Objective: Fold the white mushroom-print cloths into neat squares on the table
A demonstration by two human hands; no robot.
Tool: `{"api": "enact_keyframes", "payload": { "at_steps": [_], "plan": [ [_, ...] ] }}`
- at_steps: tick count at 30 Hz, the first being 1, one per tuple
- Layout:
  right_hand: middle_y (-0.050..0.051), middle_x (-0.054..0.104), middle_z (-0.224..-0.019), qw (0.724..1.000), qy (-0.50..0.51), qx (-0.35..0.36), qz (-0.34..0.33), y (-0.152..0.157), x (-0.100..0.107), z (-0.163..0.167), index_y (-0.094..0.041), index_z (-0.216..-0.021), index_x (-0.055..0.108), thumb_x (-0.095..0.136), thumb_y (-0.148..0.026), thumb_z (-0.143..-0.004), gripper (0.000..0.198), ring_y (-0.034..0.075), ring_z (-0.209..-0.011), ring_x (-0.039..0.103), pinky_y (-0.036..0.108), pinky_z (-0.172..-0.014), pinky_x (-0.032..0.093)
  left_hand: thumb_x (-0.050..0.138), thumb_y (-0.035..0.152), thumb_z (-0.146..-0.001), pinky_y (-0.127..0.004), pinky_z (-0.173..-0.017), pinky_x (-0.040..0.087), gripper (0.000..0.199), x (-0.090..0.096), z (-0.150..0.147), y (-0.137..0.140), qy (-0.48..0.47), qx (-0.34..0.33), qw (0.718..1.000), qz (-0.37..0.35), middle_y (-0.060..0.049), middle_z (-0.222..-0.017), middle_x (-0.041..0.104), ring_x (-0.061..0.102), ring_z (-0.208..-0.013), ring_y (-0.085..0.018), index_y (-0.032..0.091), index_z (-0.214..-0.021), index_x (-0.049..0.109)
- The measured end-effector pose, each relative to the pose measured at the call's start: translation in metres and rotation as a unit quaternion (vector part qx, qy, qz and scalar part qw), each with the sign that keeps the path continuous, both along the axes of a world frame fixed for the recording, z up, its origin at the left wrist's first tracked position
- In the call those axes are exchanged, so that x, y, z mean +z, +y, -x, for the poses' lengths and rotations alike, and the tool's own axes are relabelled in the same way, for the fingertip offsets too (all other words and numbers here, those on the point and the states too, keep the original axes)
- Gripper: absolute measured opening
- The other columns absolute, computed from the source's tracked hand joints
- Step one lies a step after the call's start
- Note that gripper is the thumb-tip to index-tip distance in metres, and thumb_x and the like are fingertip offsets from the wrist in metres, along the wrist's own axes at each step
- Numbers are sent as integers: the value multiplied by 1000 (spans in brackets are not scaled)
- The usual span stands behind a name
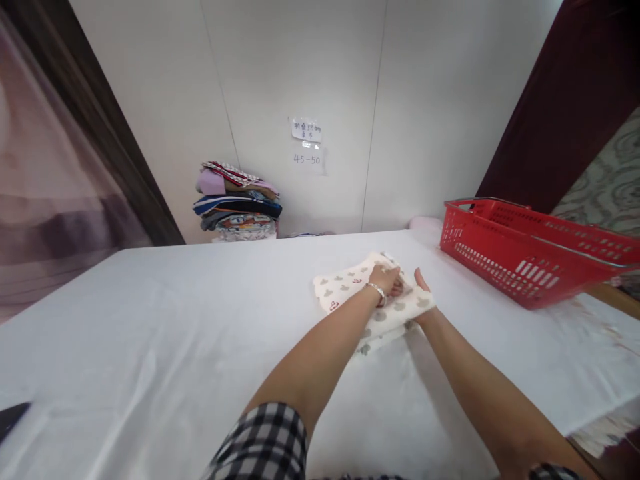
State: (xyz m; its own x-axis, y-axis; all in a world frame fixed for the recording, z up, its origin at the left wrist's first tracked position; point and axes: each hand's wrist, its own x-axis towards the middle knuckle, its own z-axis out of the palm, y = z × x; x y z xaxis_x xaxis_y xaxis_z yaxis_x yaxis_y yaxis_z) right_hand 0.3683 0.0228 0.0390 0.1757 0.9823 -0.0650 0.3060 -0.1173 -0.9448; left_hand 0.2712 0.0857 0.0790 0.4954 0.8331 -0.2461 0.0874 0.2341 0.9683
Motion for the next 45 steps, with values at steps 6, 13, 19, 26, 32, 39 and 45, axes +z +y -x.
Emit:
{"api": "enact_keyframes", "payload": {
  "at_steps": [6, 13, 19, 26, 32, 39, 45],
  "plan": [
    [17, 63, -108, 974, 199, 51, 94, -9, -15, -33, -14, -114, 55, 14, -71, -80, 78, 30, -98, 60, 45, -83, 45, 61, 38, -76, -31, -85, 44, 39, -22, 50, -25, 14, -93, 977, -193, -9, -99, 66, 61, -90, -20, 19, -110, 58],
    [10, 69, -94, 983, 142, 30, 115, 5, 5, -37, -17, -114, 55, 70, -26, -63, 54, 24, -75, 66, 38, -70, 53, 41, 49, -87, -46, -110, 13, 50, -32, 146, -53, 188, -139, 846, -479, -7, -141, 37, 24, -133, -24, 23, -129, 44],
    [11, 70, -91, 988, 76, 10, 133, 16, -4, -49, -14, -105, 59, 70, -27, -60, 47, 25, -76, 66, 37, -69, 52, 40, 61, -82, -53, -109, 3, 61, -61, 126, -68, 240, -185, 790, -533, -9, -138, 40, 25, -132, -28, 22, -129, 43],
    [15, 60, -114, 942, -313, -73, 96, 25, -9, -47, -12, -121, 51, 64, -28, -67, 58, 28, -104, 56, 36, -87, 41, 41, 66, -78, -56, -108, 6, 67, -64, 108, -67, 275, -192, 776, -533, -11, -137, 43, 30, -129, -30, 20, -126, 47],
    [8, 66, -97, 906, -414, -47, 68, 19, -9, -38, -17, -94, 62, 47, -33, -81, 25, 20, -89, 58, 27, -76, 40, 39, 48, -89, -48, -111, 9, 38, -63, 124, -66, 192, -110, 826, -519, -2, -127, 54, 36, -127, -21, 25, -115, 54],
    [10, 65, -89, 886, -445, -68, 109, 19, -13, -49, -15, -87, 60, 37, -29, -87, 26, 20, -85, 58, 27, -71, 38, 41, 38, -89, -46, -109, 20, 33, -81, 137, -54, 172, 74, 884, -429, -6, -140, 39, 24, -133, -22, 22, -115, 54],
    [17, 61, -106, 881, -444, -75, 149, 22, -16, -46, -13, -98, 60, 40, -37, -86, 33, 27, -101, 55, 35, -82, 37, 51, 40, -84, -39, -108, 26, 57, -88, 141, -40, 82, 201, 958, -184, -10, -145, 28, 25, -133, -23, 20, -134, 34]
  ]
}}
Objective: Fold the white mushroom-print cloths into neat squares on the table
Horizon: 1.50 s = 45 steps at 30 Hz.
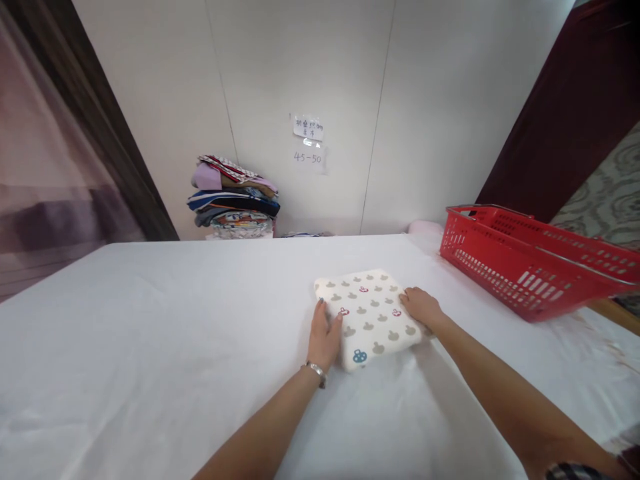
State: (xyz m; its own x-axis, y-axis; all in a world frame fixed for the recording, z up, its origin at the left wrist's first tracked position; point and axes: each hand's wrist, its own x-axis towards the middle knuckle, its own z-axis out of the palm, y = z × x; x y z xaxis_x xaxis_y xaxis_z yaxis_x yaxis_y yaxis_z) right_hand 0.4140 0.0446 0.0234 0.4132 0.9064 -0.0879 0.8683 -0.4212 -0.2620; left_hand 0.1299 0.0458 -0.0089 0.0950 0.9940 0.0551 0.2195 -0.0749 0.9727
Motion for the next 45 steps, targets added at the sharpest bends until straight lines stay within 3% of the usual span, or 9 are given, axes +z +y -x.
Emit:
{"api": "enact_keyframes", "payload": {
  "at_steps": [5, 9, 13, 18, 22, 29, 34, 41, 45],
  "plan": [
    [17, 62, -107, 996, 83, -15, 12, -3, 2, 1, -12, -98, 62, 44, -57, -80, 51, 29, -101, 56, 36, -84, 40, 63, 31, -76, -37, -91, 46, 70, 13, 1, 18, -146, 23, 964, 221, -16, -137, 40, 47, -118, -26, 15, -135, 28],
    [16, 65, -104, 986, 162, -24, 7, -7, 9, 2, -11, -100, 62, 50, -60, -76, 56, 26, -95, 61, 32, -77, 46, 65, 27, -71, -35, -73, 53, 51, 26, 1, 22, -241, -70, 917, 311, -18, -118, 58, 60, -99, -27, 12, -117, 49],
    [13, 68, -97, 945, 324, -25, -33, -8, 22, 22, -13, -101, 61, 53, -57, -76, 51, 22, -83, 65, 28, -69, 51, 68, 23, -65, -33, -67, 54, 43, 44, 19, 29, -237, -47, 939, 245, -14, -108, 64, 63, -91, -26, 14, -105, 57],
    [12, 68, -100, 814, 573, -33, -83, -15, 23, 96, -17, -102, 59, 62, -48, -73, 42, 22, -83, 65, 30, -67, 53, 71, 27, -61, -35, -66, 53, 52, 79, 85, 74, -196, -24, 972, 128, -11, -97, 67, 65, -78, -24, 17, -110, 56],
    [10, 67, -101, 741, 671, 18, -10, -30, 2, 154, -19, -116, 50, 66, -40, -74, 50, 19, -81, 65, 31, -66, 54, 73, 38, -59, -34, -65, 52, 50, 88, 156, 112, -64, -62, 979, 181, -14, -106, 64, 64, -84, -26, 16, -102, 59],
    [11, 67, -96, 730, 683, -24, 9, -31, -16, 156, -19, -138, 18, 69, -38, -73, 85, 21, -79, 66, 34, -65, 56, 71, 55, -56, -27, -61, 48, 59, 54, 222, 92, 150, 29, 962, 226, -11, -111, 63, 60, -95, -27, 20, -102, 61],
    [10, 65, -103, 717, 697, -4, -24, -9, -8, 148, -19, -117, 46, 66, -36, -76, 49, 20, -83, 65, 34, -69, 56, 68, 54, -59, -29, -65, 49, 59, 29, 213, 62, 160, 78, 974, 141, -8, -103, 66, 61, -90, -25, 17, -105, 62],
    [8, 67, -89, 665, 746, 12, 20, -11, -6, 185, -15, -95, 55, 63, -25, -78, 21, 17, -75, 66, 30, -68, 55, 67, 38, -67, -28, -80, 46, 43, 55, 210, 96, 163, 135, 977, 12, -7, -110, 63, 59, -97, -23, 19, -106, 62],
    [7, 66, -84, 693, 719, 35, 47, -30, -13, 200, -16, -88, 56, 66, -29, -76, 21, 17, -73, 66, 30, -62, 56, 67, 36, -68, -35, -87, 42, 41, 66, 220, 112, 261, 161, 952, 15, -14, -112, 61, 56, -103, -29, 14, -103, 62]
  ]
}}
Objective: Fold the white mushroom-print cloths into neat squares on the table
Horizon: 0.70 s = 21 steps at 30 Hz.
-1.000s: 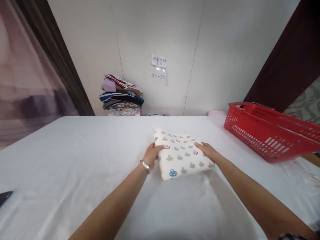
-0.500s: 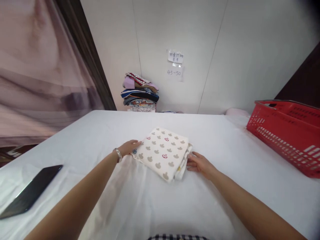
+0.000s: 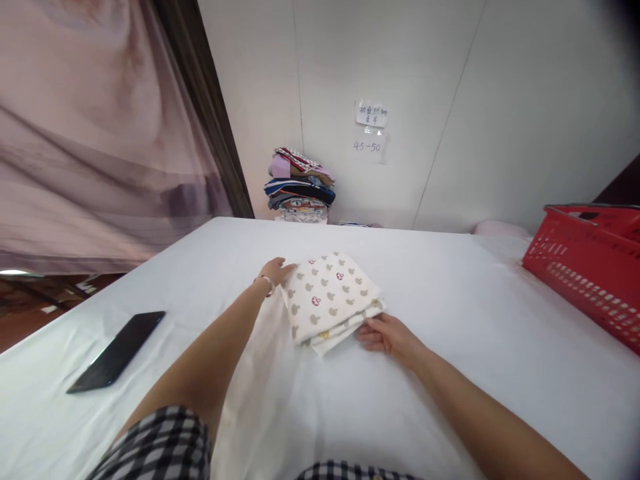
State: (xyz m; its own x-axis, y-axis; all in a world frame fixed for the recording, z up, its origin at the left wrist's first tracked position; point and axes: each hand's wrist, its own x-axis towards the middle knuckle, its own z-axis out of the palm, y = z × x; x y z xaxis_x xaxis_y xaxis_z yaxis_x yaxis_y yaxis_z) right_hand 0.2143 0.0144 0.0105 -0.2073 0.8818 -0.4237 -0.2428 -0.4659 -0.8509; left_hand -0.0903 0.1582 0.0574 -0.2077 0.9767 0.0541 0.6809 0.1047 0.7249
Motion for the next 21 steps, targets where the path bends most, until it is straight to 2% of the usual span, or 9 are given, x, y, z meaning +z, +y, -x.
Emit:
{"api": "enact_keyframes", "payload": {
  "at_steps": [3, 5, 7, 9, 11, 14, 17, 21],
  "plan": [
    [4, 65, -79, 998, -27, -53, -13, -1, -7, -4, -17, -81, 56, 66, -29, -75, 17, 15, -68, 65, 26, -55, 55, 64, 37, -72, -36, -94, 37, 32, 0, -14, -17, 33, -34, 999, -22, -11, -111, 62, 53, -107, -28, 18, -98, 64],
    [2, 63, -74, 995, -9, -96, -20, 4, -10, -9, -17, -77, 55, 67, -29, -74, 17, 13, -64, 64, 22, -50, 53, 58, 39, -77, -35, -97, 35, 27, 0, -36, -39, 76, -107, 989, -67, -7, -106, 64, 53, -105, -25, 21, -95, 64],
    [1, 62, -72, 992, 23, -118, -26, 8, -11, -13, -17, -77, 55, 67, -31, -74, 18, 13, -62, 63, 21, -46, 51, 56, 43, -78, -38, -99, 32, 27, 2, -65, -64, 121, -196, 967, -110, -6, -103, 65, 53, -103, -25, 22, -93, 65],
    [1, 62, -72, 991, 38, -123, -28, 11, -12, -15, -17, -80, 56, 66, -35, -74, 21, 13, -61, 63, 21, -43, 50, 54, 45, -79, -38, -97, 34, 30, 3, -95, -83, 136, -273, 945, -120, -7, -99, 65, 54, -99, -25, 23, -96, 65],
    [1, 62, -73, 992, 29, -120, -23, 10, -13, -14, -17, -81, 55, 66, -38, -73, 25, 14, -59, 63, 22, -41, 49, 55, 42, -79, -36, -93, 37, 31, 0, -121, -94, 146, -323, 928, -114, -7, -99, 63, 53, -99, -25, 22, -101, 64],
    [2, 63, -74, 994, -14, -107, -19, 8, -15, -10, -18, -79, 54, 68, -42, -71, 29, 13, -56, 62, 21, -39, 47, 58, 36, -77, -34, -88, 41, 33, -8, -151, -92, 176, -334, 923, -71, -8, -104, 60, 52, -102, -25, 23, -106, 61],
    [1, 63, -69, 993, -54, -97, -30, 10, -14, -8, -18, -72, 52, 68, -44, -70, 30, 10, -49, 59, 18, -35, 41, 57, 31, -76, -34, -85, 42, 26, -10, -167, -80, 208, -321, 923, -32, -8, -104, 60, 54, -98, -24, 23, -100, 62],
    [-3, 58, -56, 989, -89, -98, -62, 19, -7, -7, -19, -64, 47, 66, -39, -69, 29, 8, -41, 53, 17, -33, 34, 48, 20, -80, -32, -85, 42, 19, 8, -166, -68, 232, -316, 919, -38, -7, -97, 62, 57, -93, -22, 21, -92, 63]
  ]
}}
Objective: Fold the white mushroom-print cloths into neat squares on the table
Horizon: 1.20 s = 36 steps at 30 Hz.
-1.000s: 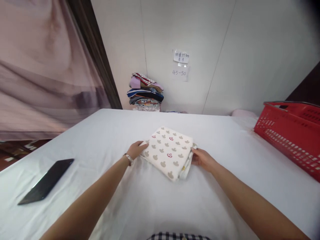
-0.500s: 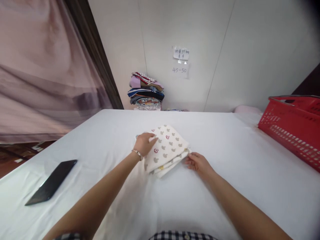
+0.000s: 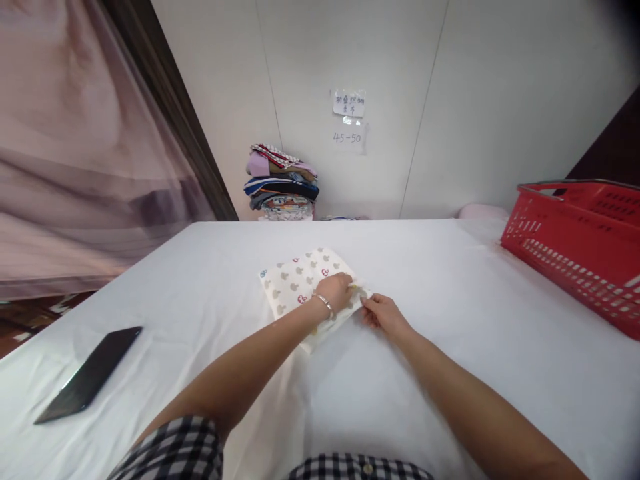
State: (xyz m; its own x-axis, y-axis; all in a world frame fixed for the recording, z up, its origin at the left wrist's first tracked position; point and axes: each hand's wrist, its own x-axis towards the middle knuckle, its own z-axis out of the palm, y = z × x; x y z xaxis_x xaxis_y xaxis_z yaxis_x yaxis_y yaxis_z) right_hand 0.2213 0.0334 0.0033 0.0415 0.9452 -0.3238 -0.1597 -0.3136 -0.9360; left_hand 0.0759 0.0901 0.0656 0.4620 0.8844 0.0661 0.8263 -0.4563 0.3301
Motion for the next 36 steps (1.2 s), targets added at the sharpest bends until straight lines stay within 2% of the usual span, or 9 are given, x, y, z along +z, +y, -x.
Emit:
{"api": "enact_keyframes", "payload": {
  "at_steps": [4, 6, 8, 12, 18, 21, 25, 31, 36],
  "plan": [
    [-4, 57, -52, 1000, 7, -1, -31, 5, 5, 1, -19, -64, 47, 63, -38, -69, 25, 8, -39, 51, 17, -34, 31, 45, 20, -81, -30, -87, 41, 23, 15, 10, -10, -32, -47, 998, -33, -6, -99, 61, 56, -95, -20, 21, -99, 60],
    [-3, 57, -54, 999, 19, -1, -42, 5, 3, 2, -18, -67, 50, 62, -37, -68, 23, 8, -40, 51, 18, -35, 31, 46, 21, -81, -30, -84, 42, 23, 8, 10, -21, -26, -65, 997, -17, -6, -99, 61, 56, -93, -20, 22, -99, 60],
    [-3, 59, -57, 998, 23, -5, -53, 3, -1, 2, -18, -69, 51, 63, -38, -67, 23, 9, -43, 53, 17, -35, 30, 46, 22, -82, -30, -81, 43, 23, -6, 8, -29, -19, -51, 999, 1, -6, -98, 61, 57, -90, -20, 22, -100, 60],
    [-2, 59, -58, 999, 17, -9, -50, -2, -6, -2, -18, -70, 53, 65, -38, -65, 25, 11, -49, 58, 17, -36, 32, 44, 25, -85, -30, -79, 43, 23, -29, 2, -36, -37, -31, 998, -25, -7, -98, 59, 56, -91, -20, 22, -102, 58],
    [3, 64, -73, 999, 31, 26, -28, -6, 9, -12, -17, -75, 56, 60, -48, -72, 31, 11, -48, 58, 19, -35, 35, 43, 25, -85, -33, -73, 44, 22, -28, -2, -46, 28, -61, 994, -83, -8, -96, 58, 54, -89, -23, 20, -103, 56],
    [1, 62, -67, 999, -9, 43, -12, -4, 14, -13, -17, -71, 53, 58, -55, -73, 38, 10, -44, 55, 18, -33, 32, 43, 22, -84, -34, -74, 43, 21, -27, -3, -52, 63, -79, 990, -97, -8, -96, 56, 52, -90, -23, 20, -102, 55],
    [-3, 53, -51, 997, -62, 44, -3, 2, 15, -11, -18, -62, 48, 59, -46, -74, 33, 7, -35, 48, 18, -31, 27, 48, 19, -80, -35, -78, 42, 33, -24, 2, -61, 73, -93, 987, -112, -8, -102, 55, 50, -95, -24, 21, -113, 49],
    [-3, 54, -51, 997, -38, 62, -35, 21, 37, -12, -17, -64, 51, 56, -35, -75, 22, 6, -34, 44, 17, -30, 22, 51, 14, -77, -39, -82, 39, 44, -19, 43, -72, 70, -15, 987, -145, -8, -110, 54, 49, -97, -24, 24, -119, 45],
    [-2, 55, -52, 994, -60, 85, -14, 37, 58, -12, -16, -67, 52, 56, -31, -76, 18, 6, -36, 45, 17, -31, 24, 52, 10, -74, -38, -81, 41, 46, -27, 90, -92, 67, 50, 978, -191, -8, -112, 55, 50, -100, -24, 21, -119, 47]
  ]
}}
